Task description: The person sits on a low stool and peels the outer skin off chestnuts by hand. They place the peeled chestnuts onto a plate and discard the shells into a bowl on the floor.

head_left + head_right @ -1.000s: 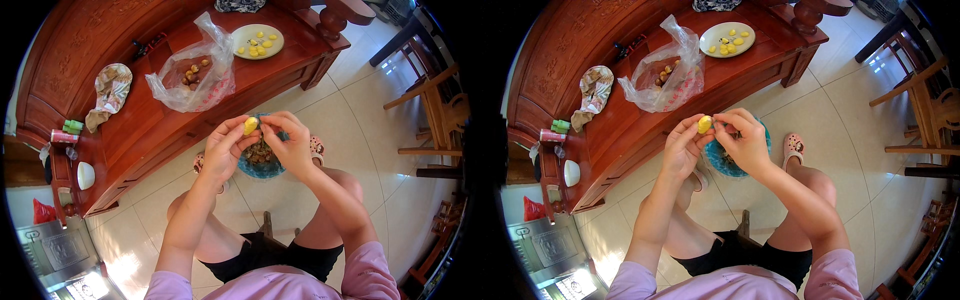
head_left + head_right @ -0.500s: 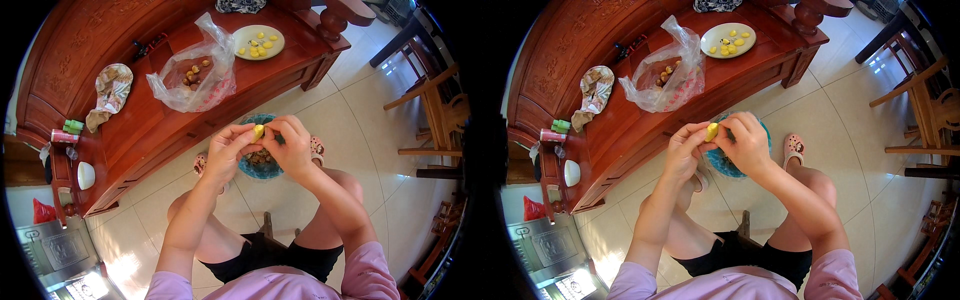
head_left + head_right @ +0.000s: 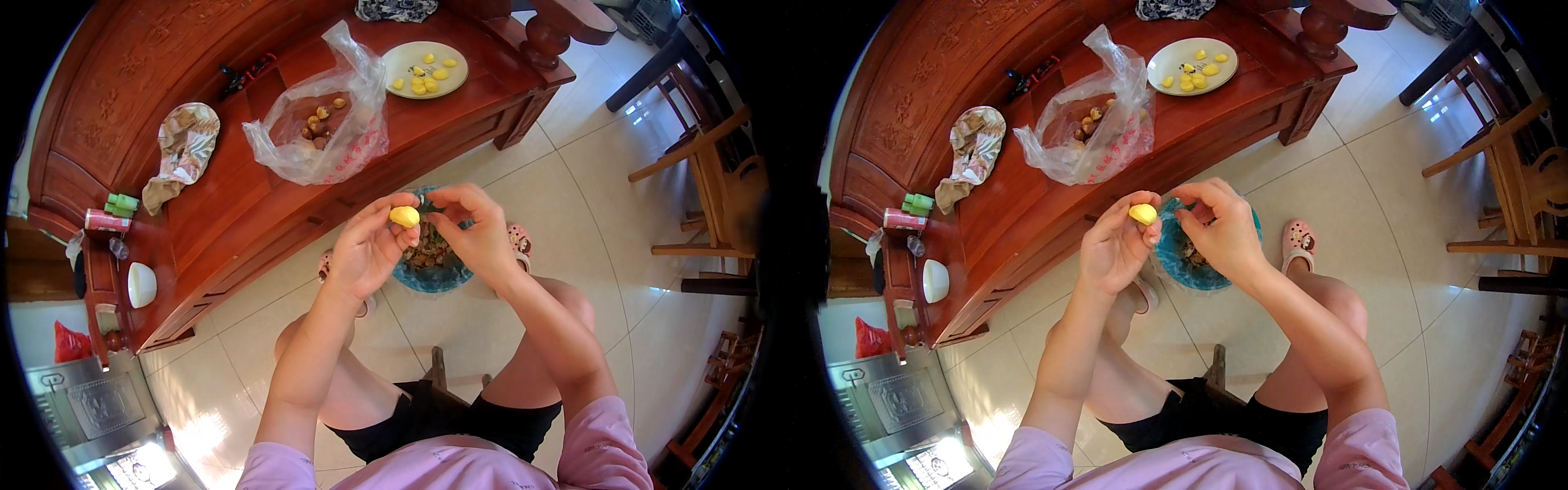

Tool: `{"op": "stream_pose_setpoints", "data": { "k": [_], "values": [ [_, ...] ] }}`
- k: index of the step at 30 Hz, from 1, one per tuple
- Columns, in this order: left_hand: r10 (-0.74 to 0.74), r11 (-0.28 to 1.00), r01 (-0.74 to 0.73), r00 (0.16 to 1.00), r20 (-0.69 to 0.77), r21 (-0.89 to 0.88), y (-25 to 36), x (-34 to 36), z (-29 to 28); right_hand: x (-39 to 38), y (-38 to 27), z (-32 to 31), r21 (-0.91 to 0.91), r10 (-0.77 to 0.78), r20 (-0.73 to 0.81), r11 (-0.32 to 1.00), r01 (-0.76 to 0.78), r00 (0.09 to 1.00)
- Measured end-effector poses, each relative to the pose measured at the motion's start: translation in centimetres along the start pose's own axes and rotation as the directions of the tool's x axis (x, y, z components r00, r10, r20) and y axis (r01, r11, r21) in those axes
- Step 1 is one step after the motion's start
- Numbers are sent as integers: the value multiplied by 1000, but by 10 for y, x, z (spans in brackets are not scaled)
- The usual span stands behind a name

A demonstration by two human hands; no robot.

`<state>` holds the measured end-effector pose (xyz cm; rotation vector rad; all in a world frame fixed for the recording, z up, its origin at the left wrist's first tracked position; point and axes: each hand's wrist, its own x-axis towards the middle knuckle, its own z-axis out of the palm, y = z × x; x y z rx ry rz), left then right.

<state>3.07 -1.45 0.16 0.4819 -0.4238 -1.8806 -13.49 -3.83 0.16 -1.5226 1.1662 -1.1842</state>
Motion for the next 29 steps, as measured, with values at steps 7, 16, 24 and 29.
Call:
{"op": "stream_pose_setpoints", "data": {
  "k": [7,16,24,29],
  "values": [
    [-17,999,19,999,-45,47,4,-2,1,-2,-6,-8,-137,210,177,973,-187,962],
    [225,763,-35,951,-213,646,-3,-1,2,-7,-7,-2,-34,-122,295,990,138,948],
    [585,-341,-114,752,305,933,4,-10,-2,1,-9,18,200,334,357,884,-421,872],
    [535,-351,-34,813,231,936,6,-6,-22,114,26,16,-80,371,-15,925,-371,928]
  ]
}}
